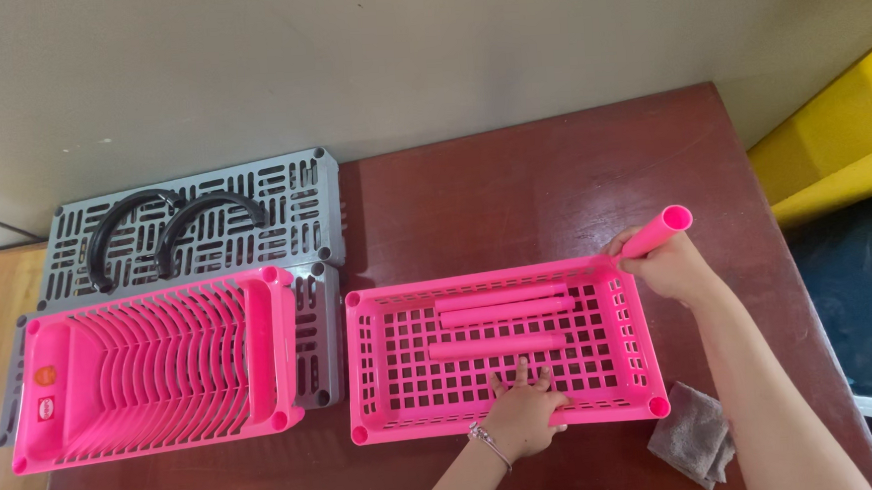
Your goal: The person disassembles a pink plastic basket by removing its legs, then reassembles it. They repeat the same process with a white plastic basket, removing and reattaching its legs. The actions are performed by hand on a wooden table.
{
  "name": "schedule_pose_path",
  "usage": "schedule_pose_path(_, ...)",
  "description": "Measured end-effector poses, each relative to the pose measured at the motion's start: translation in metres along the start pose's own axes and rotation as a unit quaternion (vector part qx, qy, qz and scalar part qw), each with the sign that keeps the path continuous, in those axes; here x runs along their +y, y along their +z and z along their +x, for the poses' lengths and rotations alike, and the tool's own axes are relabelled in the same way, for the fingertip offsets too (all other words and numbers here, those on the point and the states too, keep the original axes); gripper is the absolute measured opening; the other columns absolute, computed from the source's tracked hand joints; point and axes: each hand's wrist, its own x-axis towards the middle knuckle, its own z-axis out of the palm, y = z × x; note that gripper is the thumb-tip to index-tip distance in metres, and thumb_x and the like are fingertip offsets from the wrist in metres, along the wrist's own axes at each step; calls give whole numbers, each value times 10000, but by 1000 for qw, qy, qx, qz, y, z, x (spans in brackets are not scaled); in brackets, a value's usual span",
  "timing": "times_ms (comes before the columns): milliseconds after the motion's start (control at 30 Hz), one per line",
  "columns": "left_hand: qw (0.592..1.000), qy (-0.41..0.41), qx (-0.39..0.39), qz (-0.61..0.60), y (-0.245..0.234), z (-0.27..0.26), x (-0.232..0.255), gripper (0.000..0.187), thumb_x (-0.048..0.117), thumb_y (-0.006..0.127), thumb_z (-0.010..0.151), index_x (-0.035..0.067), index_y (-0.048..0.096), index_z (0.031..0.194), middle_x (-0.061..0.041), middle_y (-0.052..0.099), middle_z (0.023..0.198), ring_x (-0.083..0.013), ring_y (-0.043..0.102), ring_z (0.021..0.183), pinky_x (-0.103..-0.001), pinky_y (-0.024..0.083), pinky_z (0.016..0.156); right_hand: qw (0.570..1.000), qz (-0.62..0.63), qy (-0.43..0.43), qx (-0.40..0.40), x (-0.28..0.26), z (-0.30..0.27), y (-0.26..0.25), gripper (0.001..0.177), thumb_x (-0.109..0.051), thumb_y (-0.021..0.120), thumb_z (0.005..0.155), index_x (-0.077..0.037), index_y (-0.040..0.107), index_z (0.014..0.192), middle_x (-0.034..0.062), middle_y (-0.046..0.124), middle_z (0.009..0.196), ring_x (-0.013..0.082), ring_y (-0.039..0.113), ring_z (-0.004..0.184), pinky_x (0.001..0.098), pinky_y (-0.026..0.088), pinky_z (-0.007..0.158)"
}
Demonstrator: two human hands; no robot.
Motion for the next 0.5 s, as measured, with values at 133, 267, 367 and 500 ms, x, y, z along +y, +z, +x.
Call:
schedule_pose_path(133, 1000, -1, 0, -12, 1, 2, -2, 467, 402, 665, 948, 310, 600, 1401, -131, 169, 1704, -483, -39, 1563, -852, -23, 1108, 969, -167, 89, 159, -13, -18, 31, 225, -118, 793, 858, -42, 772, 1068, 118, 739, 796, 168, 693, 683, 360, 562, 691)
schedule_pose_path(267, 1000, 0, 3, -13, 3, 3, -2, 464, 399, 666, 946, 304, 602, 1396, -133, 170, 1706, -484, -33, 1563, -855, -21, 1099, 969, -137, 102, 180, -20, -25, 36, 187, -134, 782, 887, -36, 761, 1045, 110, 733, 778, 168, 681, 681, 357, 557, 681)
schedule_pose_path(367, 1000, 3, 6, -10, 3, 2, -3, 463, 399, 669, 942, 308, 605, 1392, -130, 171, 1707, -482, -29, 1564, -858, -28, 1098, 991, -89, 60, 82, -15, -13, 10, 206, -72, 751, 823, -51, 778, 1026, 86, 743, 775, 143, 697, 711, 338, 567, 675)
schedule_pose_path(500, 1000, 1, 3, -15, 1, 2, -1, 476, 396, 675, 932, 318, 602, 1396, -133, 173, 1704, -487, -30, 1563, -852, -26, 1101, 997, -65, 10, 30, -12, -5, 0, 223, -40, 734, 767, -40, 777, 986, 55, 767, 818, 126, 720, 766, 320, 575, 701)
